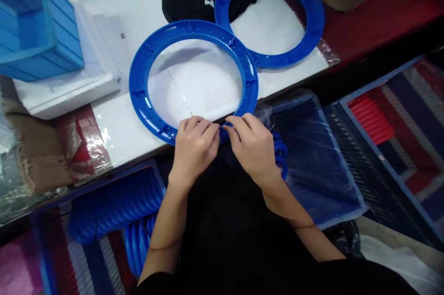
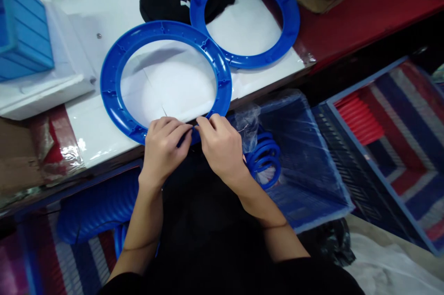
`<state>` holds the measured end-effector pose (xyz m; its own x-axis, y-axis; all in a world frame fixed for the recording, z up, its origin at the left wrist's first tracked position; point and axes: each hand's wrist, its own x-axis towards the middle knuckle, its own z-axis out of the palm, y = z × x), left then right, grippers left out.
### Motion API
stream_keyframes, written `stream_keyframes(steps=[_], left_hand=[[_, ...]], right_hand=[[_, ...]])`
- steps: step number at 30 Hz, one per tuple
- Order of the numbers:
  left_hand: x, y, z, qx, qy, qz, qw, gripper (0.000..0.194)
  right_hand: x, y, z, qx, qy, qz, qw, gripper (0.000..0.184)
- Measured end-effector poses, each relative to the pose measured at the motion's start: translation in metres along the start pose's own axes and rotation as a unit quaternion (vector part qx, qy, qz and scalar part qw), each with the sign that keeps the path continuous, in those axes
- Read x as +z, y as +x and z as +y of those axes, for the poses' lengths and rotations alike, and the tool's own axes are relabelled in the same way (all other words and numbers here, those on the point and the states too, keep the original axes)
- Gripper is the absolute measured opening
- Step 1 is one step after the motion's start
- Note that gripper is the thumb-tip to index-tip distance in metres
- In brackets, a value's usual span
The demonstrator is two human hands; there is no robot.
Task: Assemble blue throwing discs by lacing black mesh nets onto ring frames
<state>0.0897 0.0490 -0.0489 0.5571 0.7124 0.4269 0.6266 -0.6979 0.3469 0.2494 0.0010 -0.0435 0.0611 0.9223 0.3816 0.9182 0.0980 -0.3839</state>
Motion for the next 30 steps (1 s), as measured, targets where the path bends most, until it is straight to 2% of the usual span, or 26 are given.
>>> stream_keyframes(steps=[2,6,9,12,17,21,27,30], left_hand=[[0.000,0.001,-0.003,-0.001,0.009,0.009,1.000,0.016],[-0.002,0.001,-0.004,-0.016,0.005,0.005,1.000,0.015],[-0.004,0.001,-0.003,-0.036,-0.004,-0.016,0.999,0.017],[-0.005,0.002,-0.001,-0.054,-0.002,-0.030,0.998,0.016],[-0.005,0.002,-0.002,-0.057,-0.001,-0.032,0.998,0.016],[-0.008,0.001,-0.005,-0.045,-0.004,-0.039,0.998,0.017],[-0.030,0.000,-0.011,-0.028,-0.011,-0.083,0.996,0.015],[-0.039,0.000,-0.007,-0.016,0.002,-0.116,0.993,0.017]], right_hand=[[-0.004,0.002,0.005,0.034,0.021,-0.010,0.999,0.012],[-0.015,0.007,0.022,0.055,0.166,-0.051,0.983,0.004],[-0.018,0.012,0.028,0.043,0.204,-0.022,0.978,0.008],[-0.016,0.015,0.028,0.039,0.201,0.002,0.979,0.010],[-0.012,0.018,0.030,0.057,0.189,-0.013,0.980,0.009],[-0.012,0.015,0.029,0.032,0.156,-0.024,0.987,0.011],[-0.007,-0.001,0.005,-0.004,0.034,-0.048,0.998,0.020],[-0.005,-0.005,-0.006,0.002,0.014,-0.061,0.998,0.018]])
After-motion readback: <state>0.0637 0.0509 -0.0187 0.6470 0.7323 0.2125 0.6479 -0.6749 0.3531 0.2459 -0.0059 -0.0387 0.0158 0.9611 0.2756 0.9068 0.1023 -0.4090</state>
